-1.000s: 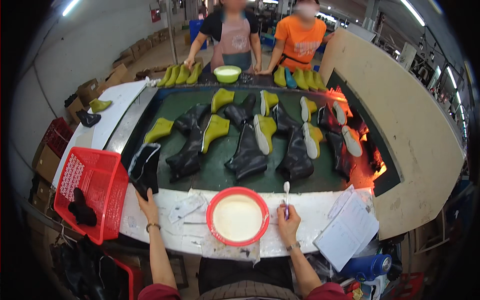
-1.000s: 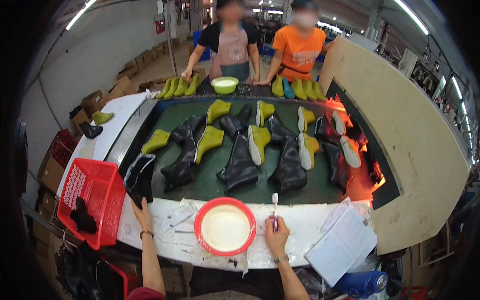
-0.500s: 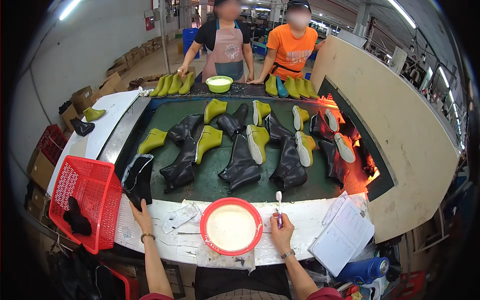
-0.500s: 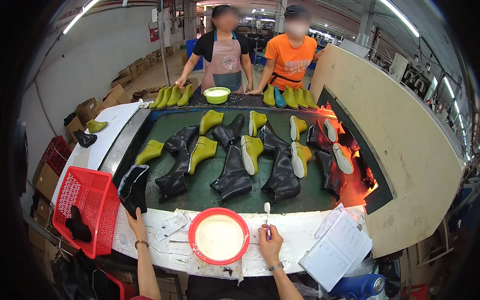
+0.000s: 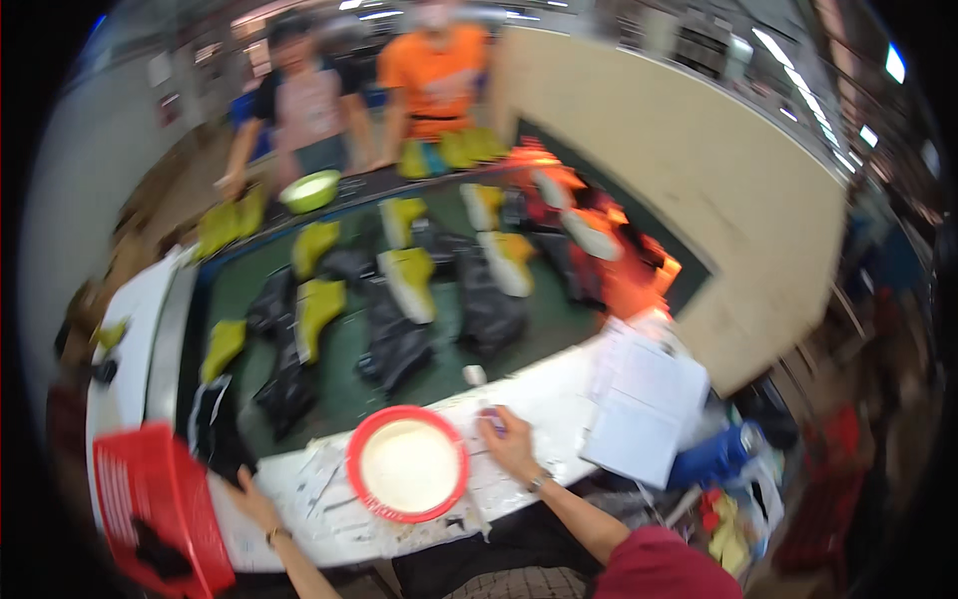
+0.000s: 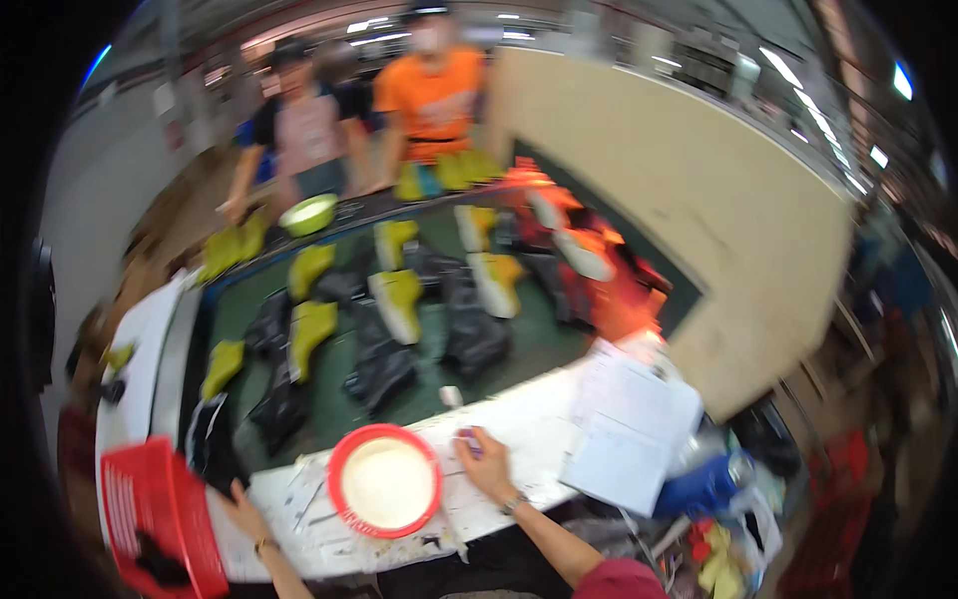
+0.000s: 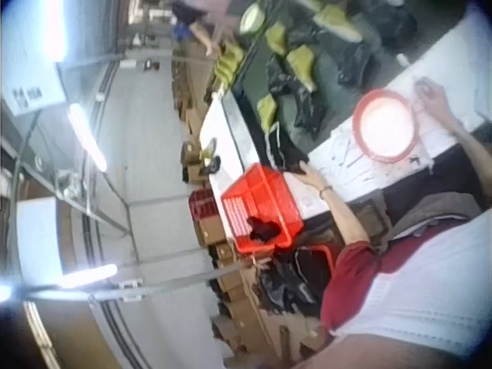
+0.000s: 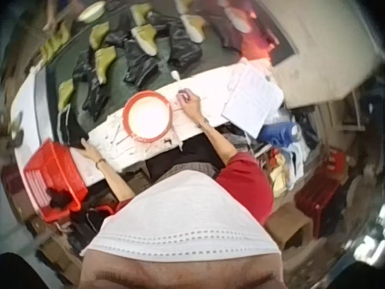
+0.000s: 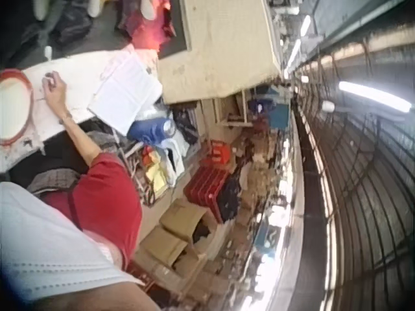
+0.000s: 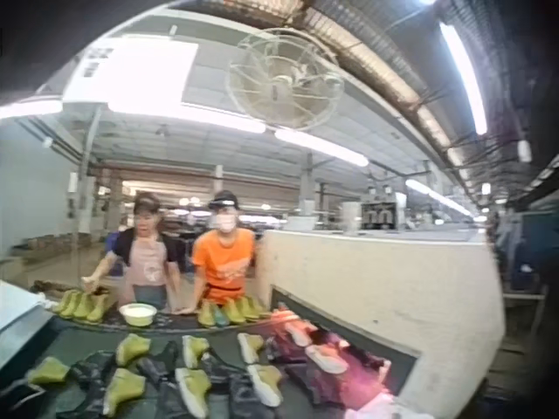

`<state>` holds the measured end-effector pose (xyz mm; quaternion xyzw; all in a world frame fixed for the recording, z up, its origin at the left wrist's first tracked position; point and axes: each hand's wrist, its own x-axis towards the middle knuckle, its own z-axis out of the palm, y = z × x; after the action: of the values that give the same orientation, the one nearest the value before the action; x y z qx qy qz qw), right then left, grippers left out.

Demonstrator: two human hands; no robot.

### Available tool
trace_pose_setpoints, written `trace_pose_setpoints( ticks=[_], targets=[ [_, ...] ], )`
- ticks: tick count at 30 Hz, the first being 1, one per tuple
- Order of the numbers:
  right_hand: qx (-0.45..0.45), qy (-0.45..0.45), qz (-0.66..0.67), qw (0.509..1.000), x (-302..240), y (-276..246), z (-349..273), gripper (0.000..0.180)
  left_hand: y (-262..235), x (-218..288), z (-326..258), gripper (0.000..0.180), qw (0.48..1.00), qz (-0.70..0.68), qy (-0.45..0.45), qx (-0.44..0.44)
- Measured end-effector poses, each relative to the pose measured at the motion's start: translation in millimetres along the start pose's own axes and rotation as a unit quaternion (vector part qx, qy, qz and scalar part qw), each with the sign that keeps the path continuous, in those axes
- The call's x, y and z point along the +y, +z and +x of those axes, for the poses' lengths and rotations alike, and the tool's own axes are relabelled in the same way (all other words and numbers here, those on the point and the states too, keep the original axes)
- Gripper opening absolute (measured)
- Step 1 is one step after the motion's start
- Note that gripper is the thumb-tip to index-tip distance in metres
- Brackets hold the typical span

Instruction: The person repeatedly applies a white substance from a red bowl onto the inner lining of black boots using a white plastic spoon. They pick up boots from a red basket, apply the substance, and place them on a green work surface. Other workers are visible in the background performing similar tasks.

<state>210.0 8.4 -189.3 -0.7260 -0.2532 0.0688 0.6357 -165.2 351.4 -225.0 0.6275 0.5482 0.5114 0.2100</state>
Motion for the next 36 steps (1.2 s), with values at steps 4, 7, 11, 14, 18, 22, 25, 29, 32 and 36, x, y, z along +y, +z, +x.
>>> trace_pose_setpoints(
  ticks=[4,7,11,14,18,22,25,29,32,36],
  targets=[
    [-0.054,0.002,0.016,0.998,2,6,2,0.020,-22,-4,-4,0.068,0.998,-0.029,0.049,0.026],
    [-0.031,-0.023,-0.004,0.999,8,5,2,0.021,-14,-4,4,0.068,0.990,-0.122,0.072,0.010],
    [-0.008,-0.017,0.004,1.000,7,-1,1,0.021,0,-10,10,0.068,0.989,-0.128,0.072,-0.004],
    [-0.019,-0.006,0.006,1.000,4,1,1,0.021,-4,-27,16,0.071,0.991,-0.106,0.078,0.014],
    [-0.014,-0.014,-0.003,1.000,9,3,2,0.022,-11,4,-3,0.076,0.992,-0.101,0.071,0.022],
    [0.006,-0.006,-0.017,1.000,2,-3,-1,0.021,7,-4,4,0.071,0.999,-0.005,0.034,0.017],
    [-0.021,0.005,-0.048,0.999,-4,-1,2,0.020,-3,-35,10,0.071,0.998,0.008,0.041,0.038],
    [-0.019,0.004,-0.054,0.998,-8,3,1,0.019,-12,-16,2,0.068,0.999,-0.014,-0.004,0.043],
    [-0.006,0.004,-0.056,0.998,1,2,1,0.019,-3,3,-3,0.062,0.997,-0.072,-0.004,0.024],
    [-0.017,0.015,-0.061,0.998,-2,2,1,0.018,-4,-4,-3,0.062,0.996,-0.067,-0.017,0.049]
  ],
)
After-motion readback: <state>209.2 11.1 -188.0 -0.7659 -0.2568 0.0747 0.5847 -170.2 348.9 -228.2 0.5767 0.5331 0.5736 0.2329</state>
